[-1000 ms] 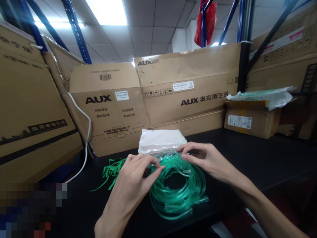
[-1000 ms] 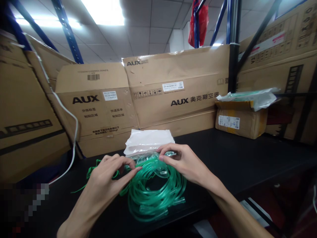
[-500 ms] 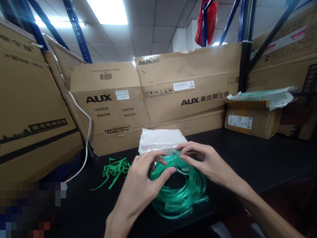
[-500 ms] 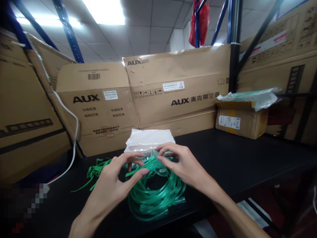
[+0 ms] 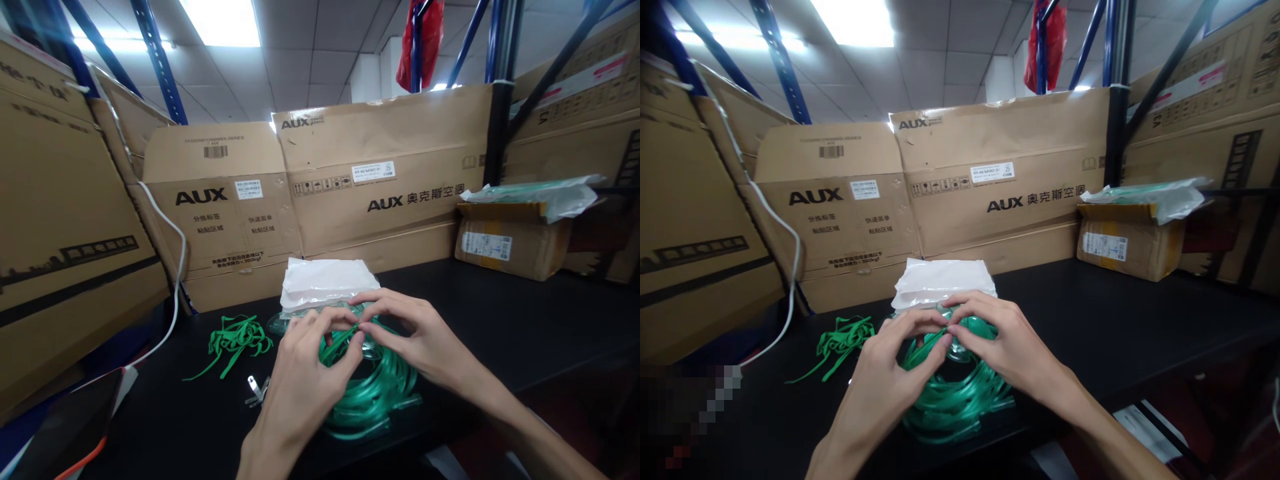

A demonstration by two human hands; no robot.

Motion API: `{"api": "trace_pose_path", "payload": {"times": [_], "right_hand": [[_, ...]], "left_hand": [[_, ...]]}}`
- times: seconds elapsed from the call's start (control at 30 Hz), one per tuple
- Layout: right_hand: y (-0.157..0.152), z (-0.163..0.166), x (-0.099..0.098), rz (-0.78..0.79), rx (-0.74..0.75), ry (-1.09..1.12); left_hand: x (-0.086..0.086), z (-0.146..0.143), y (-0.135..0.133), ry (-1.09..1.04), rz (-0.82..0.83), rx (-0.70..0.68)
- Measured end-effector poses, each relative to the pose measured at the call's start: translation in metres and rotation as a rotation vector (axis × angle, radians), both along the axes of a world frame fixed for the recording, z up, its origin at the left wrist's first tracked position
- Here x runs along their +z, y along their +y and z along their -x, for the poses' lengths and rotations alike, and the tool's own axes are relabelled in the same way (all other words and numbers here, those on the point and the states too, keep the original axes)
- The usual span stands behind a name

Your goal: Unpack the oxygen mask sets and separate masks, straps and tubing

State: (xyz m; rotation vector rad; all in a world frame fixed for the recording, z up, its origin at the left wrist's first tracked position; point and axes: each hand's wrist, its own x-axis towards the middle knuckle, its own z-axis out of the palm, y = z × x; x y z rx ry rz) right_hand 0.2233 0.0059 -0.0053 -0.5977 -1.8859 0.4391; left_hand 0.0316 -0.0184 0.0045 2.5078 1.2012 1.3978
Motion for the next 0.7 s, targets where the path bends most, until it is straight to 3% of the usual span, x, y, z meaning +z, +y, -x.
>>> {"api": "trace_pose_path", "payload": {"times": [0.4,0.7], "right_hand": [[0.000,-0.011,0.009,0.087,-0.026,0.021],[-0.003,-0.006,0.009,0.154,0.021,0.016]], "left_hand": [[0.000,0.006,0.003,0.025,-0.026,0.053],[-0.002,0.007,0.003,0.008,0.002,0.014]]}}
